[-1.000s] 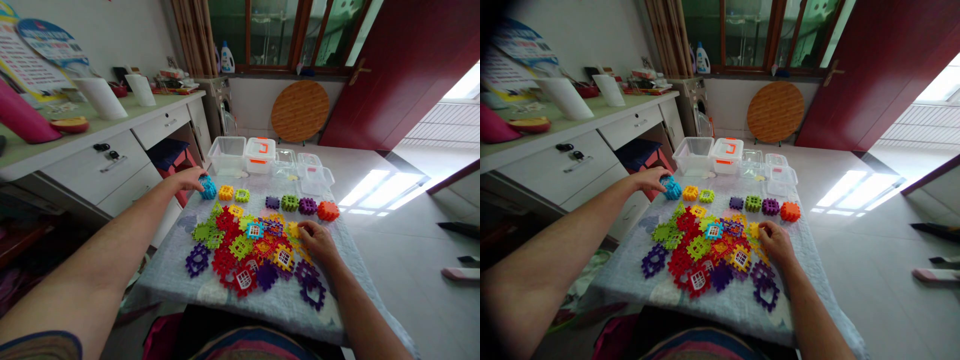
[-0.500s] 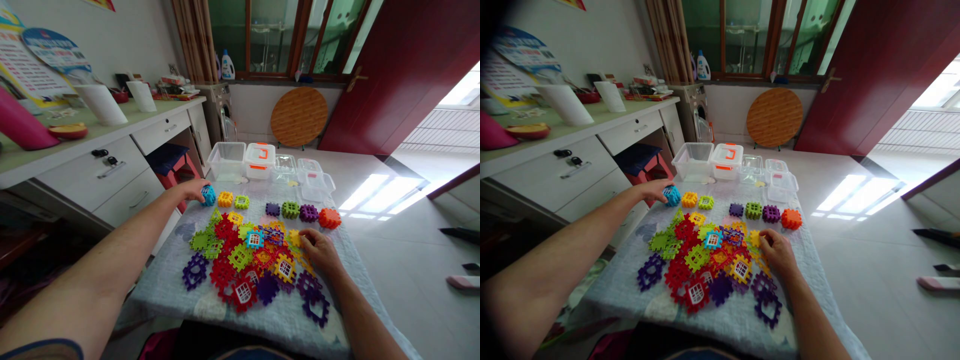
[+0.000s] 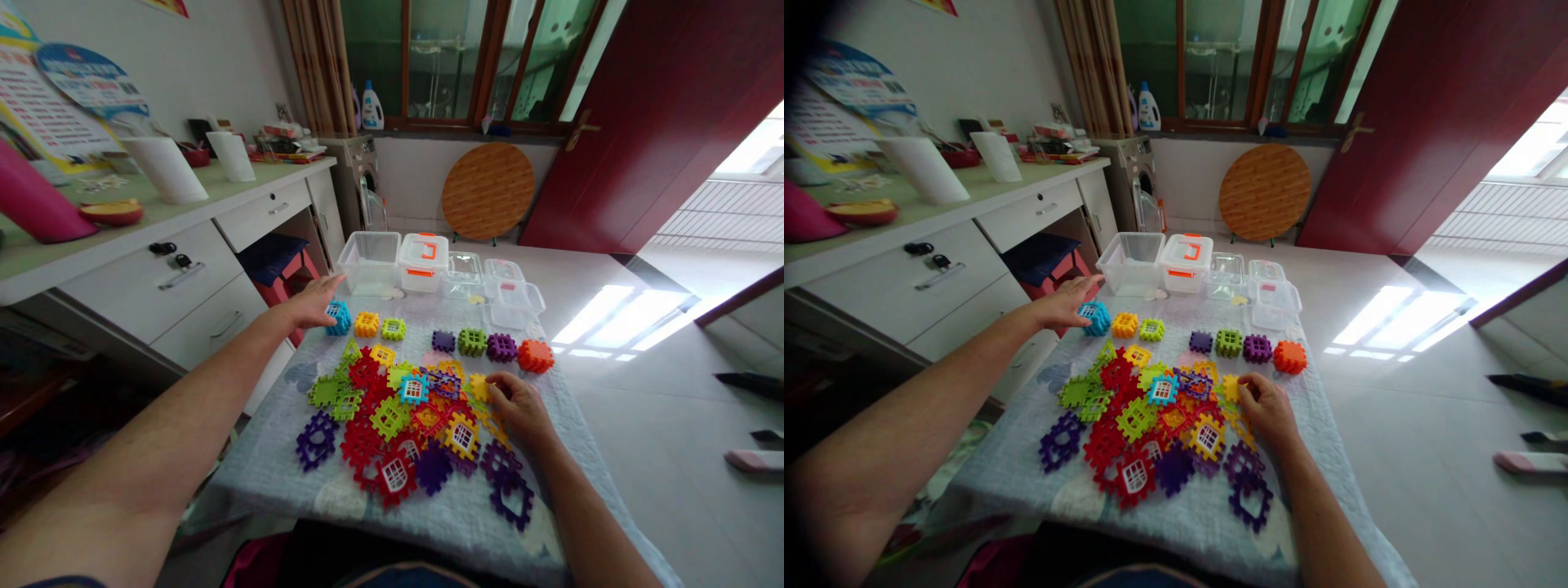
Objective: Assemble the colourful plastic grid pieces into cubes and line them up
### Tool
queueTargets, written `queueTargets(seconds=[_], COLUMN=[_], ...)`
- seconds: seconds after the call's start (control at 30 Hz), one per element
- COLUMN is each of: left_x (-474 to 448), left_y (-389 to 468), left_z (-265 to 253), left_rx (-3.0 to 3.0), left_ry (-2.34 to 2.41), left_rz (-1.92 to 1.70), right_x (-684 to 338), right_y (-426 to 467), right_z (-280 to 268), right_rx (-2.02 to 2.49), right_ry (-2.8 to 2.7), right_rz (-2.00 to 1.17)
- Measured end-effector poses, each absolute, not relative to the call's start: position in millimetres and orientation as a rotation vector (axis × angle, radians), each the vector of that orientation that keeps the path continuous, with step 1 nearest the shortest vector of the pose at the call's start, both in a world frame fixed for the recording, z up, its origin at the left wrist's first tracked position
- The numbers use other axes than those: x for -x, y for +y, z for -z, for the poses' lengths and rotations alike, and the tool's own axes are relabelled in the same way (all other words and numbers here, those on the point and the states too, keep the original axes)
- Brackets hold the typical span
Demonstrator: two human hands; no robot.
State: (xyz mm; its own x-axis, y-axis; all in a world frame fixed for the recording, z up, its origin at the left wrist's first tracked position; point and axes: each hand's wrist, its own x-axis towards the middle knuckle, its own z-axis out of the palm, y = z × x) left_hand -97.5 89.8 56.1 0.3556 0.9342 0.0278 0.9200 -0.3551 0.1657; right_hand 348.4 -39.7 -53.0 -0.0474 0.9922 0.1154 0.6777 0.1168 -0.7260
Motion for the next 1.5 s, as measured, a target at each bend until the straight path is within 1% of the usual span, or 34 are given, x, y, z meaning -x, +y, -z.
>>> queueTargets(seconds=[0.1, 0.2, 0.3, 0.43, 0.67, 0.9, 0.97, 1.07, 1.17, 1.23, 1.37, 1.5], left_x=[75, 46, 23, 9, 3, 0, 1, 0, -2, -5, -19, -34], left_y=[63, 35, 16, 11, 16, 16, 16, 13, 3, -8, -28, -40], left_z=[-63, -52, -33, -16, -9, -7, -9, -19, -35, -43, -40, -24], left_rx=[-2.573, -2.504, -2.531, -2.503, -2.473, -2.479, -2.488, -2.485, -2.381, -2.255, -2.028, -1.984], left_ry=[1.587, 1.373, 1.303, 1.294, 1.412, 1.463, 1.472, 1.475, 1.464, 1.425, 1.319, 1.295], left_rz=[-0.267, -0.080, -0.037, -0.070, -0.138, -0.166, -0.224, -0.426, -0.674, -0.769, -0.735, -0.660], right_x=[-349, -350, -350, -350, -351, -353, -353, -351, -351, -352, -354, -354], right_y=[-39, -39, -40, -43, -42, -41, -42, -43, -44, -44, -42, -43], right_z=[55, 54, 52, 50, 52, 51, 50, 50, 50, 51, 52, 48], right_rx=[1.615, 1.613, 1.581, 1.546, 1.505, 1.433, 1.419, 1.411, 1.435, 1.453, 1.468, 1.453], right_ry=[-1.799, -1.771, -1.679, -1.566, -1.537, -1.708, -1.760, -1.843, -1.940, -1.991, -2.044, -2.019], right_rz=[-0.674, -0.692, -0.678, -0.611, -0.543, -0.386, -0.332, -0.269, -0.286, -0.325, -0.407, -0.444])
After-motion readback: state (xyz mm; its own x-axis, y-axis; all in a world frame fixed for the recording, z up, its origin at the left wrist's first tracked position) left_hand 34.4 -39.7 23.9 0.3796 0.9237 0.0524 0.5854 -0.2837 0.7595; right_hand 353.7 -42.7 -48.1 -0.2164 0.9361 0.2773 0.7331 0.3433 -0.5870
